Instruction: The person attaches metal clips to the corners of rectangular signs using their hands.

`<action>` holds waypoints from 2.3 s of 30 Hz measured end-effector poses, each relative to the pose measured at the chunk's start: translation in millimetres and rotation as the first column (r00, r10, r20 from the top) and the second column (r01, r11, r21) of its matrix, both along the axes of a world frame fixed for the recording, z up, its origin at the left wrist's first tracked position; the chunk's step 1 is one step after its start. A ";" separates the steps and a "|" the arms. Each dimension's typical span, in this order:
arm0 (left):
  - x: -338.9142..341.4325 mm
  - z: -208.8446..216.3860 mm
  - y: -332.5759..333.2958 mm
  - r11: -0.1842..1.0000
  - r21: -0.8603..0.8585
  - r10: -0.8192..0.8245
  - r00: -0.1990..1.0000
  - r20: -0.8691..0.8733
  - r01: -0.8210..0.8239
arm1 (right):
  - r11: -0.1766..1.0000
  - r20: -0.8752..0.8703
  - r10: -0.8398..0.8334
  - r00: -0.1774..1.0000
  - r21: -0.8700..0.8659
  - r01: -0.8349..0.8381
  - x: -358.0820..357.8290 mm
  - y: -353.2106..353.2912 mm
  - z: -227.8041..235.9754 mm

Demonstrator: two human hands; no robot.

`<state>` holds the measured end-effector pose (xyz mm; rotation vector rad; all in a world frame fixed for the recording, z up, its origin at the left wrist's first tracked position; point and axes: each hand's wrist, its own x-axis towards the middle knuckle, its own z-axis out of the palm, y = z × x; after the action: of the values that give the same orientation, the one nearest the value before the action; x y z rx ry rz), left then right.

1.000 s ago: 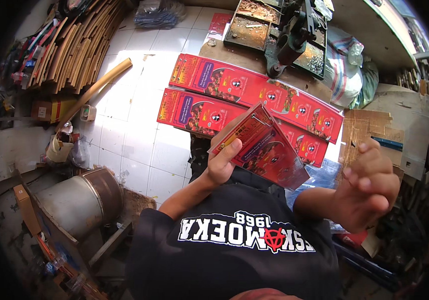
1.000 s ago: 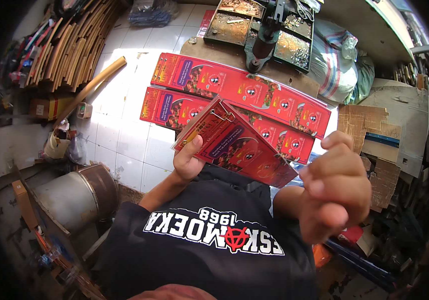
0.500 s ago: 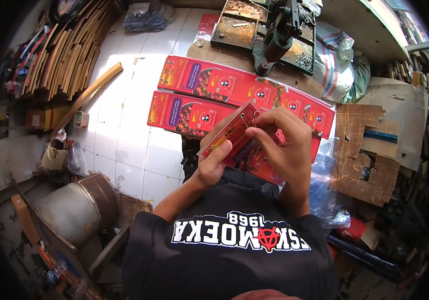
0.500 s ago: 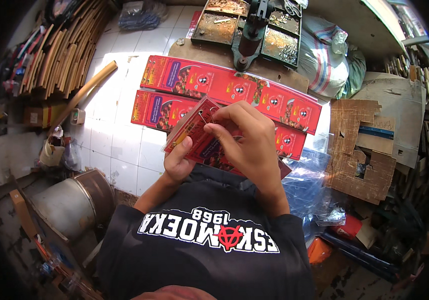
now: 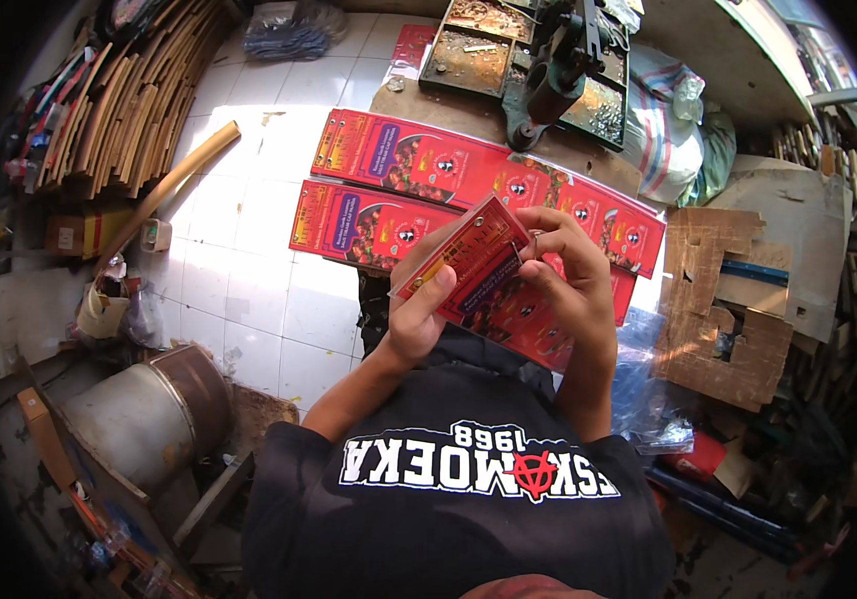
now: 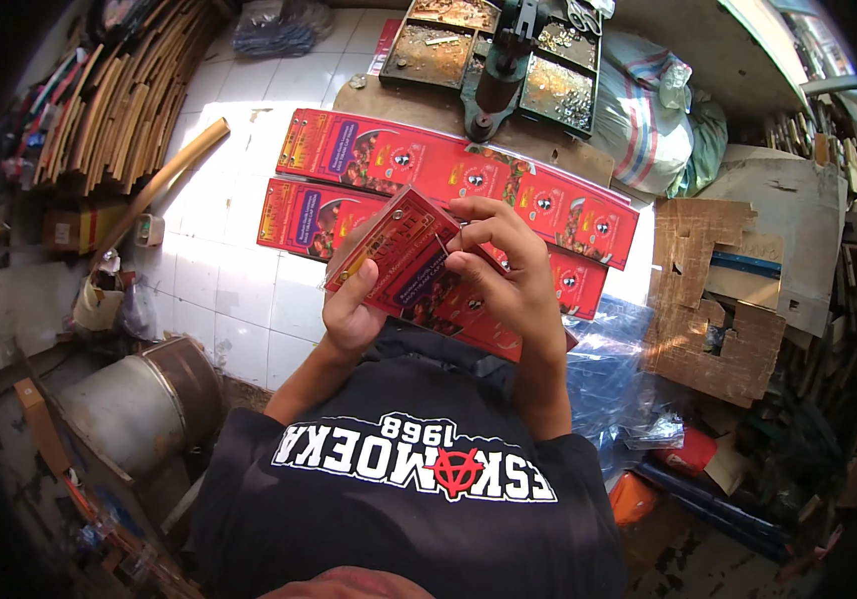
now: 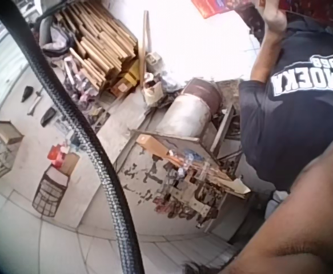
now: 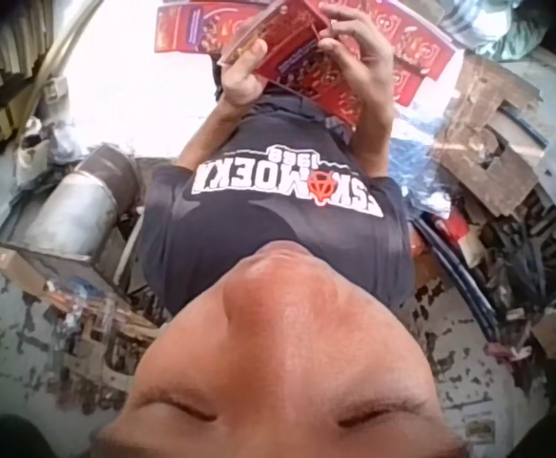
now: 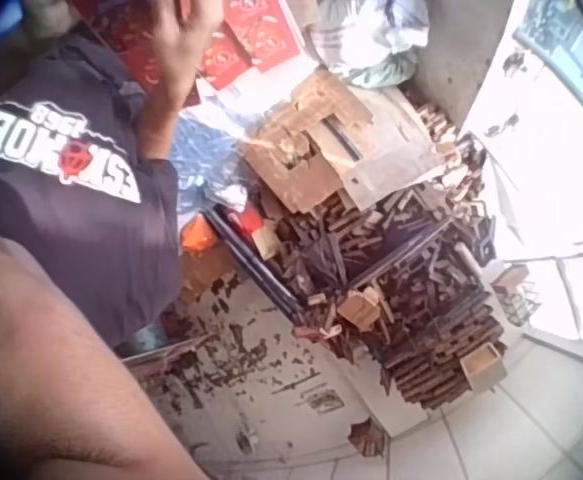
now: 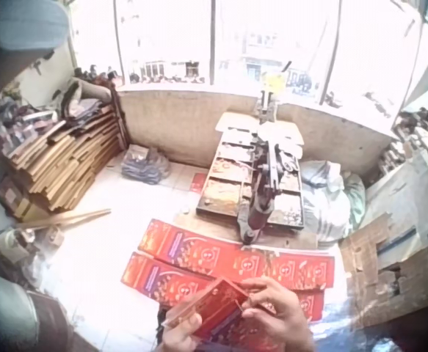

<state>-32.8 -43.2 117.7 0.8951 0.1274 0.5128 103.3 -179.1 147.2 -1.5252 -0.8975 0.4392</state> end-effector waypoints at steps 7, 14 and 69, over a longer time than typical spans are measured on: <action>4.9 4.1 1.3 0.985 0.174 0.007 0.997 -0.079 0.007 | 0.988 -0.395 0.125 0.910 -0.029 -0.149 7.0 -20.5 -12.7; -0.1 -10.5 24.2 0.945 0.191 0.288 0.953 -0.098 -0.266 | 0.995 -0.291 -0.090 0.953 -0.062 0.075 5.1 -24.5 2.2; 3.9 12.2 6.4 0.850 0.519 0.149 0.986 -0.078 -0.087 | 0.983 0.164 -0.185 0.969 0.050 0.179 -37.7 30.2 29.2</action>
<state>-28.9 -36.8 130.0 1.4526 0.1547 0.6240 65.6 -148.9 176.4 -1.6142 -0.8804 0.1624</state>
